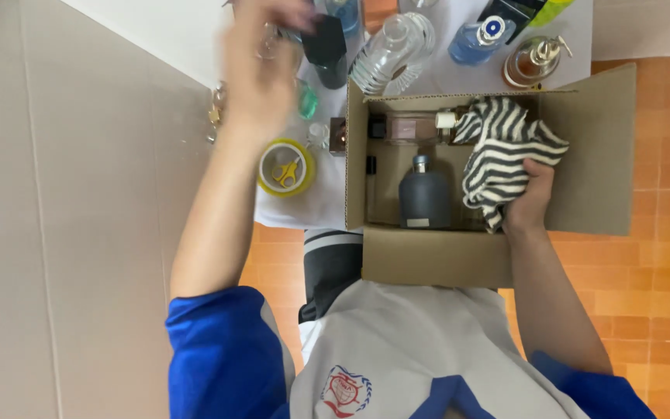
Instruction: Packing perfume bottles into a cardboard box by wrapping them in a cloth.
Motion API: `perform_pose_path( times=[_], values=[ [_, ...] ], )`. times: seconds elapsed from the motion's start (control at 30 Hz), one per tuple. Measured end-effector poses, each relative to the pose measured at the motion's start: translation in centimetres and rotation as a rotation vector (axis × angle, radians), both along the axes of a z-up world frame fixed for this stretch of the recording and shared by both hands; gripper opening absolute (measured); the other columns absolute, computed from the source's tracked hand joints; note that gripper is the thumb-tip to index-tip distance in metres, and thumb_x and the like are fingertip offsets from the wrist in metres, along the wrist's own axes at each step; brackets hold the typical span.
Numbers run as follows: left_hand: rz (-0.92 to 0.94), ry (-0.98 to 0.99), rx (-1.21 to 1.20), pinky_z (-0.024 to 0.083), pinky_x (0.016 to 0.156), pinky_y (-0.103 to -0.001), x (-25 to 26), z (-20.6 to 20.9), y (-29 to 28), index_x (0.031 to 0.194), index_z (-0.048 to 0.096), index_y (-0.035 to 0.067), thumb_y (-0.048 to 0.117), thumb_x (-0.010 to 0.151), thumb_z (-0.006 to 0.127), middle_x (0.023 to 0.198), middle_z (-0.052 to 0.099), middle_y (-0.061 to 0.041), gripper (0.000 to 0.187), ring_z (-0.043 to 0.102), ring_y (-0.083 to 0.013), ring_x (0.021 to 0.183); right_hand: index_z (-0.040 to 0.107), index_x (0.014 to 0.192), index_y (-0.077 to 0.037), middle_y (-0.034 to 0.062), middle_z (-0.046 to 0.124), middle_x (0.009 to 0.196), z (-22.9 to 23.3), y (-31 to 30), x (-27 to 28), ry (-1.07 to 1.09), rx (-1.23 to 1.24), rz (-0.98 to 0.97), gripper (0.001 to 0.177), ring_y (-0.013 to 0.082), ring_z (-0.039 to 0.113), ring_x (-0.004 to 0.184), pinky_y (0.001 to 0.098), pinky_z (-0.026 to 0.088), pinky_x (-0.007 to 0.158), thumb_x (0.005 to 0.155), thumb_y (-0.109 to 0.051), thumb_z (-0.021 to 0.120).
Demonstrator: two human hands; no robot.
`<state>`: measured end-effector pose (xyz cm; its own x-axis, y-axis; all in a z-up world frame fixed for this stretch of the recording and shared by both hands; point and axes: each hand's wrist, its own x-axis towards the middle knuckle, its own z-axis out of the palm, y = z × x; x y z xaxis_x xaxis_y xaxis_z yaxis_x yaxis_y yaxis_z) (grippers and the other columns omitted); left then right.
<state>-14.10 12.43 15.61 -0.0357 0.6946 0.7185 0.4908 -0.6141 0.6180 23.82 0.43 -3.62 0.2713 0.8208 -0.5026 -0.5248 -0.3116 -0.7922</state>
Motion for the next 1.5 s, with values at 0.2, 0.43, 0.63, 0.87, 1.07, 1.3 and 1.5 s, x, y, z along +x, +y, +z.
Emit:
perform_pose_path(
  times=[0.2,0.43,0.63,0.87,1.07,1.3,1.5],
  values=[
    [-0.802,0.735,-0.789,0.051,0.080,-0.043,13.3,-1.1,-4.0,0.103,0.069,0.008,0.006,0.090,0.041,0.105,0.073,-0.009,0.030,0.067,-0.0277,0.097,0.063,0.123,-0.012,0.0036,0.070,0.123,2.4,-0.4,-0.6,0.049,0.154,-0.224,0.048,0.0206,0.066,0.117,0.0316,0.055,0.098,0.080,-0.032,0.055],
    [-0.597,1.558,-1.210,0.056,0.083,-0.048,19.7,-7.5,-2.4,0.132,0.058,0.011,0.015,0.095,0.056,0.133,0.060,-0.008,0.037,0.062,-0.0340,0.116,0.060,0.127,-0.012,0.0052,0.068,0.124,3.6,-0.7,-1.1,0.034,0.285,-0.198,0.054,0.0221,0.064,0.116,0.0357,0.055,0.100,0.080,-0.040,0.058],
    [-0.458,1.447,-1.452,0.057,0.083,-0.052,19.8,-10.2,-0.9,0.140,0.056,0.020,0.026,0.093,0.054,0.143,0.056,-0.003,0.048,0.060,-0.0352,0.122,0.062,0.126,-0.013,0.0055,0.069,0.123,3.2,-0.5,-0.9,0.080,0.265,-0.208,0.054,0.0221,0.065,0.116,0.0351,0.055,0.100,0.078,-0.040,0.060],
    [-0.572,1.460,-1.458,0.034,0.116,-0.045,16.9,-9.3,-3.2,0.160,0.027,0.023,0.084,0.087,0.022,0.167,0.024,0.000,0.095,0.025,-0.0266,0.153,0.062,0.127,-0.013,0.0053,0.069,0.126,3.7,-0.5,-1.4,0.116,0.207,-0.246,0.056,0.0221,0.066,0.117,0.0342,0.056,0.100,0.076,-0.037,0.061],
    [-0.587,1.132,-1.301,0.055,0.097,-0.032,16.8,-18.3,-4.6,0.128,0.069,0.012,0.096,0.069,0.041,0.126,0.070,-0.010,0.106,0.065,-0.0284,0.120,0.059,0.123,-0.018,-0.0009,0.068,0.127,3.9,-1.0,-2.1,-0.024,0.304,-0.164,0.039,0.0082,0.071,0.115,0.0245,0.058,0.109,0.090,-0.038,0.056],
    [-0.507,0.891,-1.262,0.062,0.079,-0.039,17.3,-20.5,-5.9,0.098,0.079,0.009,0.091,0.058,0.062,0.098,0.076,-0.014,0.092,0.073,-0.0316,0.103,0.060,0.124,-0.018,-0.0023,0.068,0.124,4.1,-0.9,-2.1,-0.059,0.263,-0.161,0.040,0.0066,0.070,0.113,0.0235,0.059,0.105,0.090,-0.040,0.057],
    [-0.494,0.704,-1.392,0.062,0.086,-0.042,16.0,-16.4,-6.8,0.113,0.073,0.000,0.069,0.061,0.080,0.113,0.073,-0.018,0.088,0.069,-0.0329,0.114,0.057,0.129,-0.018,-0.0023,0.067,0.130,3.9,-1.0,-2.2,-0.105,0.246,-0.106,0.043,0.0075,0.068,0.120,0.0243,0.056,0.108,0.092,-0.041,0.055]
  ],
)
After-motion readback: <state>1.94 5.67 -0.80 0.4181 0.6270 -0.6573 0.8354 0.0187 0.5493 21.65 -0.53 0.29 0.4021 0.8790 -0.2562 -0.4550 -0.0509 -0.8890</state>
